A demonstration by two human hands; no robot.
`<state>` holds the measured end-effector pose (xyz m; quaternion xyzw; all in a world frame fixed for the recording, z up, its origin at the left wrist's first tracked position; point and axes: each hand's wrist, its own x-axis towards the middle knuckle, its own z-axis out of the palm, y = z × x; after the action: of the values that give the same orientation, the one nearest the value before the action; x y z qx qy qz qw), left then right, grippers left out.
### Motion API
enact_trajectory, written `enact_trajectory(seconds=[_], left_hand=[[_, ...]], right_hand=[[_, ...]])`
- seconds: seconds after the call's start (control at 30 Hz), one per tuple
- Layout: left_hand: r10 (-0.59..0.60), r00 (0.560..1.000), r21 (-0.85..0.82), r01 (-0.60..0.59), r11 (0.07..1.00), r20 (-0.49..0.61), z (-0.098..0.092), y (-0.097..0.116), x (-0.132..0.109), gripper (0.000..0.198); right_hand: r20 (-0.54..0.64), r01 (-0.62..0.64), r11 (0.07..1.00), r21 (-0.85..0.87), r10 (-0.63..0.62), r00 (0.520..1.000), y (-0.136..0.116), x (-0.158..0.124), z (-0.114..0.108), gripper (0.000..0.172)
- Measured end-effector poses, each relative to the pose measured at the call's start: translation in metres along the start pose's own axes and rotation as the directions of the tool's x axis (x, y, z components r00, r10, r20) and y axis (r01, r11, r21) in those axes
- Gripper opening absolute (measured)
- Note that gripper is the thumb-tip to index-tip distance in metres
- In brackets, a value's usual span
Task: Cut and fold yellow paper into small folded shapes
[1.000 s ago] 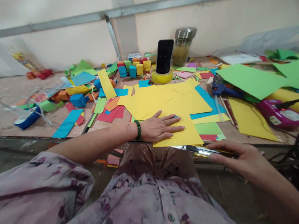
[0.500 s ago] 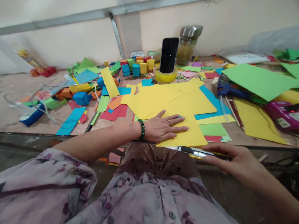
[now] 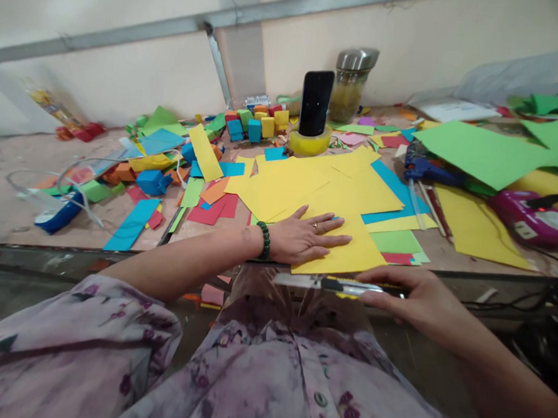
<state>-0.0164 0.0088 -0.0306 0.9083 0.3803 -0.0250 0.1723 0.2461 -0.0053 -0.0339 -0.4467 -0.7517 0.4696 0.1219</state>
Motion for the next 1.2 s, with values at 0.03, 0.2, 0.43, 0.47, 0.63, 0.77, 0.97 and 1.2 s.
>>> enact_trajectory(seconds=[0.03,0.2,0.43,0.47,0.63,0.77,0.97,1.2], left_hand=[[-0.003,1.000,-0.003,0.003,1.000,-0.002,0.000,0.000,0.000,0.054],[0.039,0.998,0.000,-0.039,0.999,-0.040,0.001,0.001,-0.002,0.061],[0.037,0.989,0.076,-0.026,0.997,-0.146,0.008,0.007,-0.002,0.100],[0.022,0.987,0.092,-0.008,0.996,-0.161,0.008,0.011,-0.004,0.097],[-0.107,0.974,0.053,0.120,0.991,-0.199,0.009,0.030,-0.019,0.069],[-0.165,0.967,-0.021,0.164,0.986,-0.195,0.005,0.034,-0.034,0.064],[-0.228,0.954,-0.076,0.217,0.973,-0.195,-0.005,0.032,-0.046,0.045],[-0.184,0.966,-0.148,0.158,0.976,-0.181,-0.006,0.021,-0.068,0.040]], right_hand=[[0.055,0.022,1.000,0.001,-0.022,0.998,-0.001,-0.002,0.001,0.039],[0.089,0.063,0.998,0.023,-0.065,0.994,0.001,-0.022,-0.033,0.033],[-0.718,-0.004,0.944,-0.330,-0.249,0.650,0.024,0.024,-0.123,0.038],[-0.696,-0.033,0.891,-0.454,-0.331,0.637,0.028,0.038,-0.129,0.034],[-0.534,-0.108,0.677,-0.728,-0.461,0.709,0.038,0.076,-0.116,0.032],[-0.362,0.197,0.640,-0.743,-0.631,0.686,0.027,0.051,-0.071,0.031],[-0.096,0.445,0.604,-0.661,-0.656,0.749,0.011,0.029,-0.004,0.049],[-0.116,0.439,0.553,-0.708,-0.705,0.700,0.017,0.040,0.003,0.047]])
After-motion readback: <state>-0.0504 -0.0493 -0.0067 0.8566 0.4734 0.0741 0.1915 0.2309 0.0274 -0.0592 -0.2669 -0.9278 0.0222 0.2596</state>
